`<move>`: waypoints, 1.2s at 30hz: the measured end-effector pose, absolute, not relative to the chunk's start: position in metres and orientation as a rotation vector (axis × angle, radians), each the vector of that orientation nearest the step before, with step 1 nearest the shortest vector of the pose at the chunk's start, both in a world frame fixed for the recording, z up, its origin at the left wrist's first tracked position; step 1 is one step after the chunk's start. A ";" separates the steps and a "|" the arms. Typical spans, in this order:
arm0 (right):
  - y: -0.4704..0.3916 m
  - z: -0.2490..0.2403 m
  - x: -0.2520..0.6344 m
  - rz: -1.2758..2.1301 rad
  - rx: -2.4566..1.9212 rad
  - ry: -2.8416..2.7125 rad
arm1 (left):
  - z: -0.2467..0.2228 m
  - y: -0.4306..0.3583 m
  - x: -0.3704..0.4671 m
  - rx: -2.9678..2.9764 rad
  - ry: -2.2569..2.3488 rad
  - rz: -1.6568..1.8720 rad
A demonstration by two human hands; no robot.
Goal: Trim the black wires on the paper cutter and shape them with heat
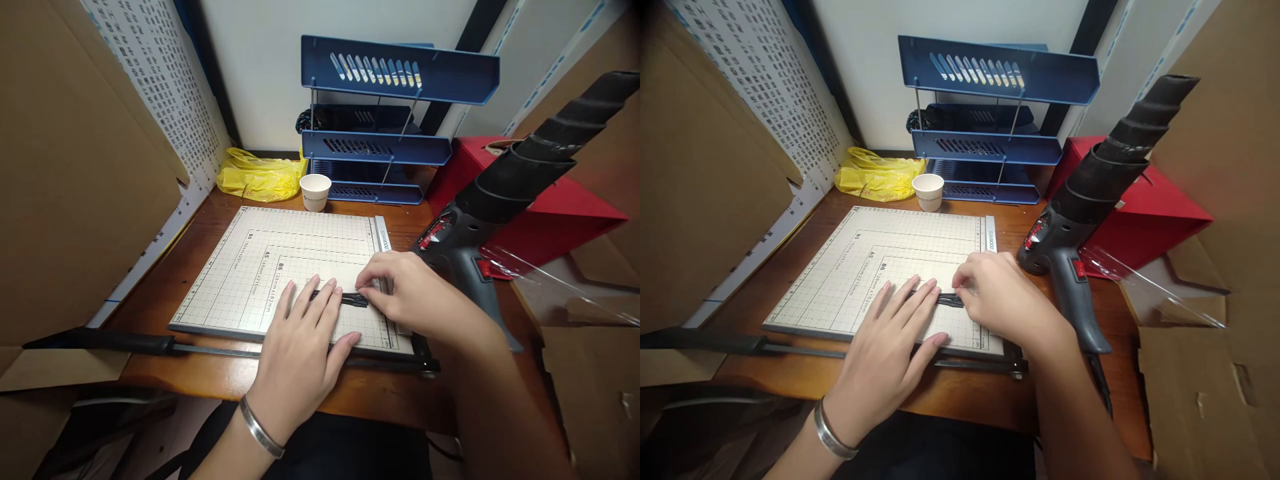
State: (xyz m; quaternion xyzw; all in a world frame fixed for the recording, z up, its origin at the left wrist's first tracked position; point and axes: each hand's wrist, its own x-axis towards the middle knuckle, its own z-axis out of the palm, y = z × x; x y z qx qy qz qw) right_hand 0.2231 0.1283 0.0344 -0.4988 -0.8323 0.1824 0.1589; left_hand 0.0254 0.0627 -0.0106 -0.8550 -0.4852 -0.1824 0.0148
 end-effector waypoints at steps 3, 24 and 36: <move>0.135 0.040 0.222 0.585 -1.443 -2.391 | -0.010 0.061 0.025 -2.658 -1.501 -0.553; 0.133 0.028 0.229 0.595 -1.384 -2.381 | -0.012 0.060 0.024 -2.640 -1.457 -0.686; 0.130 0.031 0.231 0.638 -1.374 -2.358 | -0.012 0.063 0.026 -2.658 -1.457 -0.592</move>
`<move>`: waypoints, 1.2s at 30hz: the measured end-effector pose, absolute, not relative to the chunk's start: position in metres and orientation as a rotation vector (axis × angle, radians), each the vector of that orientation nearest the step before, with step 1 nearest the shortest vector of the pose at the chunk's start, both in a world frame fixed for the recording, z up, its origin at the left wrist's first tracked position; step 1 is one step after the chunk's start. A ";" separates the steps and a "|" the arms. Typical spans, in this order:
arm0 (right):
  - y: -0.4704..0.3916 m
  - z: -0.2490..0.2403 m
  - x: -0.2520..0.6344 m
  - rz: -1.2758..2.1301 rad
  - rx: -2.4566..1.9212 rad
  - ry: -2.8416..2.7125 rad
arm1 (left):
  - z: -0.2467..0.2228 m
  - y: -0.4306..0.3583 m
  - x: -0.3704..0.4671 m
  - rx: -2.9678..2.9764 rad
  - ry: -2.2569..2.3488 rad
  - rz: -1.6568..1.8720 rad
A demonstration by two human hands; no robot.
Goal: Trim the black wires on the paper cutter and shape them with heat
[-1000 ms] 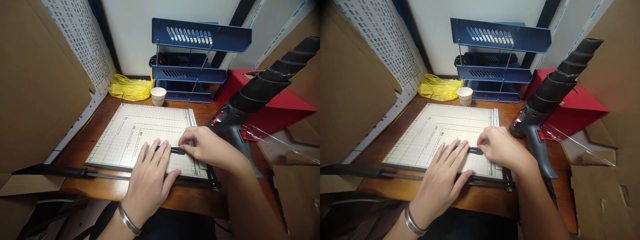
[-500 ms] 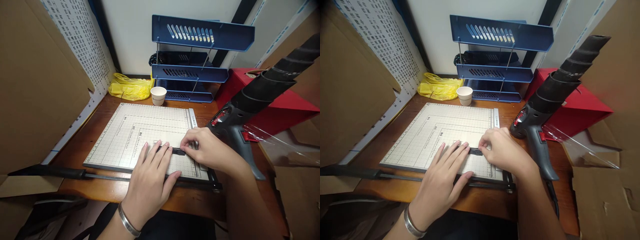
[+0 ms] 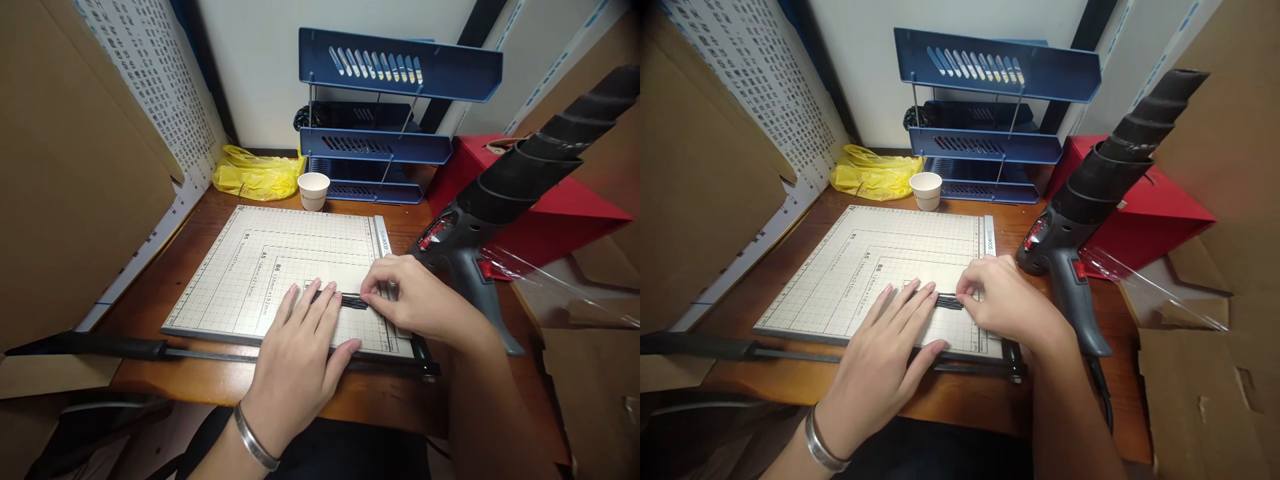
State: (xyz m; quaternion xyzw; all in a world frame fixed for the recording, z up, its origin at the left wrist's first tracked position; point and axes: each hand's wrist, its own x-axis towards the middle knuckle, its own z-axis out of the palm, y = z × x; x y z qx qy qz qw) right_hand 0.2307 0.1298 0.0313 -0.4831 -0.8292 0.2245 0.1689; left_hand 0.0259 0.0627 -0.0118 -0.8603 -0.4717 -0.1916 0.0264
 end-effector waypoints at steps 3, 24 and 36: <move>0.129 0.033 0.232 0.642 -1.366 -2.355 | -0.011 0.063 0.026 -2.666 -1.452 -0.555; 0.124 0.033 0.235 0.610 -1.403 -2.320 | -0.008 0.061 0.021 -2.677 -1.423 -0.767; 0.124 0.033 0.238 0.639 -1.445 -2.282 | 0.016 0.111 0.018 -2.986 -1.634 -0.857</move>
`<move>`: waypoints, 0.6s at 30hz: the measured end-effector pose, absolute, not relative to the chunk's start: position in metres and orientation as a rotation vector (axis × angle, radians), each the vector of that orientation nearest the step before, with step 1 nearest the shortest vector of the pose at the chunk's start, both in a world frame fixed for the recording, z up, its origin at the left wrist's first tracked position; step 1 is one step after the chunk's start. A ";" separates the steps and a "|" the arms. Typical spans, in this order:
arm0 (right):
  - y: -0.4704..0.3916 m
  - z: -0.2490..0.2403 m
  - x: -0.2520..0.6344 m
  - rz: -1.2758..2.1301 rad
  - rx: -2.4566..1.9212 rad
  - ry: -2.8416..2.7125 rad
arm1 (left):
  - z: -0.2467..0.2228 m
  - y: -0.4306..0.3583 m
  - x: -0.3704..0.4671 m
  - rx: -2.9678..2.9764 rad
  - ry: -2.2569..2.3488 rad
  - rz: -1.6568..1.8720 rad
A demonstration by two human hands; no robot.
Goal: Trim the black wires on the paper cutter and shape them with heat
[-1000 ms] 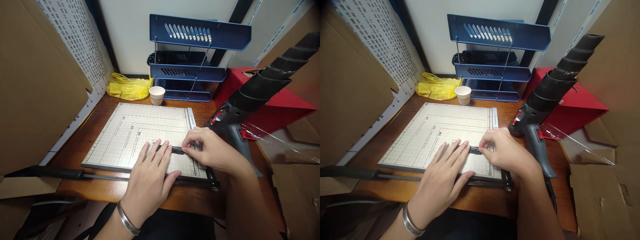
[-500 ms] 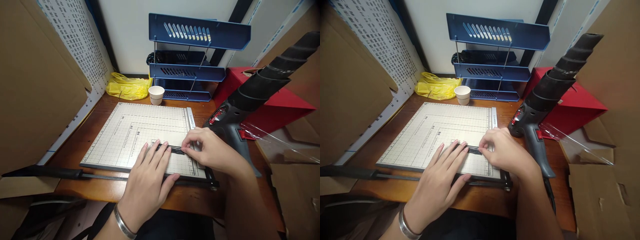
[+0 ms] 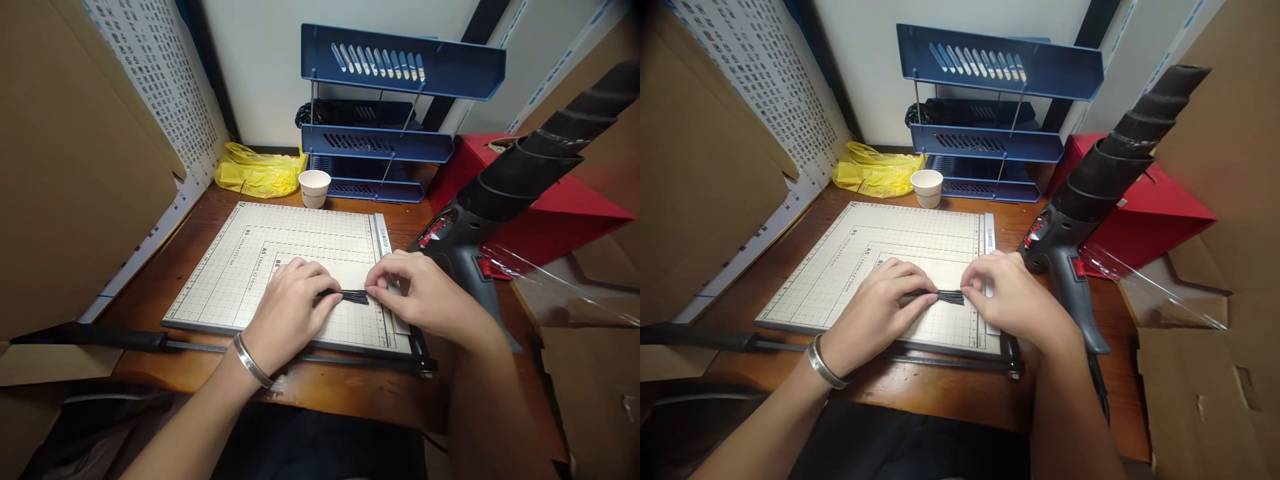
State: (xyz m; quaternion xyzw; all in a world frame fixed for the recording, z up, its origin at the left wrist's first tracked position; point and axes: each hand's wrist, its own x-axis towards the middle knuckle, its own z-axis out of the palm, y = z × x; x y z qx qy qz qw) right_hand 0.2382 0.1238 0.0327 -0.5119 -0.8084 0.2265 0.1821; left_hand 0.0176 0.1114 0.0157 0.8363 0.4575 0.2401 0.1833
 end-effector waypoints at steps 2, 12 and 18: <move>0.124 0.032 0.238 0.634 -1.451 -2.271 | 0.014 0.112 0.017 2.342 1.283 0.682; 0.125 0.034 0.236 0.671 -1.458 -2.263 | 0.014 0.114 0.018 2.325 1.326 0.699; 0.124 0.034 0.237 0.671 -1.487 -2.267 | 0.017 0.120 0.020 2.343 1.316 0.608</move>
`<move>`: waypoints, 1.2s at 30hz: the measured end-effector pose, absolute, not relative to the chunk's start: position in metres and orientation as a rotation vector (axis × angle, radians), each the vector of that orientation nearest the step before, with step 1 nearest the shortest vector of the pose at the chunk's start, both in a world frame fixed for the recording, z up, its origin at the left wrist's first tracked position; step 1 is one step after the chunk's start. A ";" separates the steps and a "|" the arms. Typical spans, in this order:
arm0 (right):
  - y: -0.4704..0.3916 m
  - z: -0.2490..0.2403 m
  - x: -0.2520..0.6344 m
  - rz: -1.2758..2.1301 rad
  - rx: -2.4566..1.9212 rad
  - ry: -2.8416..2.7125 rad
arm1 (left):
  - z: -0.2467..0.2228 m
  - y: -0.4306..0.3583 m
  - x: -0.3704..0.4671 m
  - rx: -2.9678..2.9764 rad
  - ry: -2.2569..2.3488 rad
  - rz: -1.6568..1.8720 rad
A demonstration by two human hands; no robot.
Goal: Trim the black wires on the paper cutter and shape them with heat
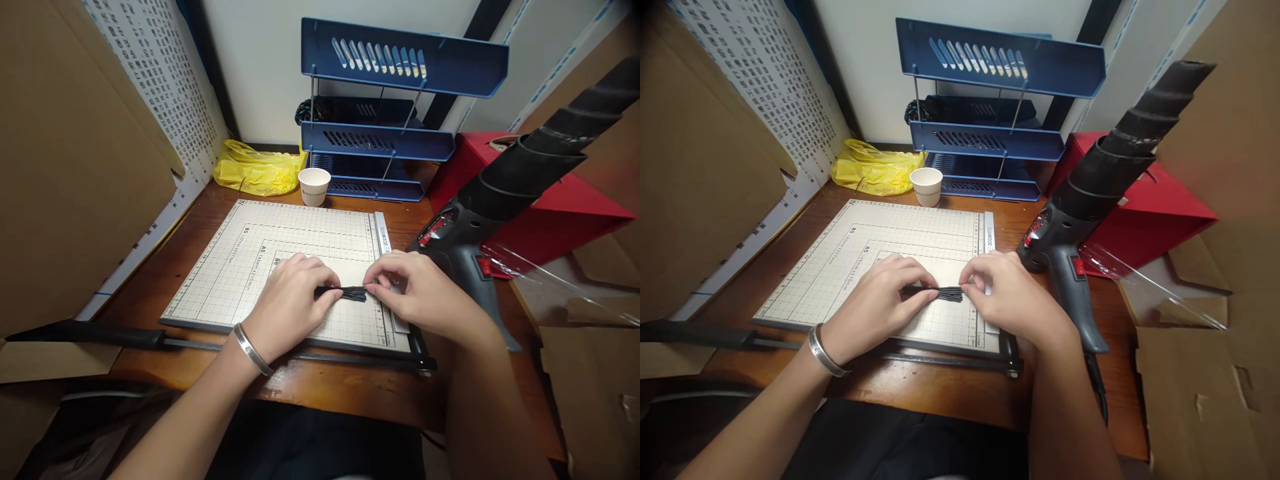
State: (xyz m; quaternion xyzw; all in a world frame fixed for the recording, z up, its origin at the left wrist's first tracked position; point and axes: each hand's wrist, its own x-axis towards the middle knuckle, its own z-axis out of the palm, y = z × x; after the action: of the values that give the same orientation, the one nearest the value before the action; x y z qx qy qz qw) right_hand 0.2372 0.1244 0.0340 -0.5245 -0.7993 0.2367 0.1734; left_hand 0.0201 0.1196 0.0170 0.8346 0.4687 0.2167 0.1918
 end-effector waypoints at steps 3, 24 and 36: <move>0.125 0.032 0.237 0.675 -1.473 -2.272 | 0.019 0.123 0.020 2.333 1.305 0.593; 0.126 0.032 0.235 0.700 -1.448 -2.279 | 0.023 0.126 0.023 2.324 1.289 0.576; 0.127 0.030 0.238 0.622 -1.426 -2.323 | 0.019 0.125 0.022 2.351 1.304 0.576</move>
State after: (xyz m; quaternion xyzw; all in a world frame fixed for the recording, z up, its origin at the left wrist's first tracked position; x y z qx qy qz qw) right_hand 0.2377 0.1268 0.0296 -0.5026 -0.8184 0.2191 0.1722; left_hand 0.0217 0.1247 0.0192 0.8388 0.4652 0.2055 0.1946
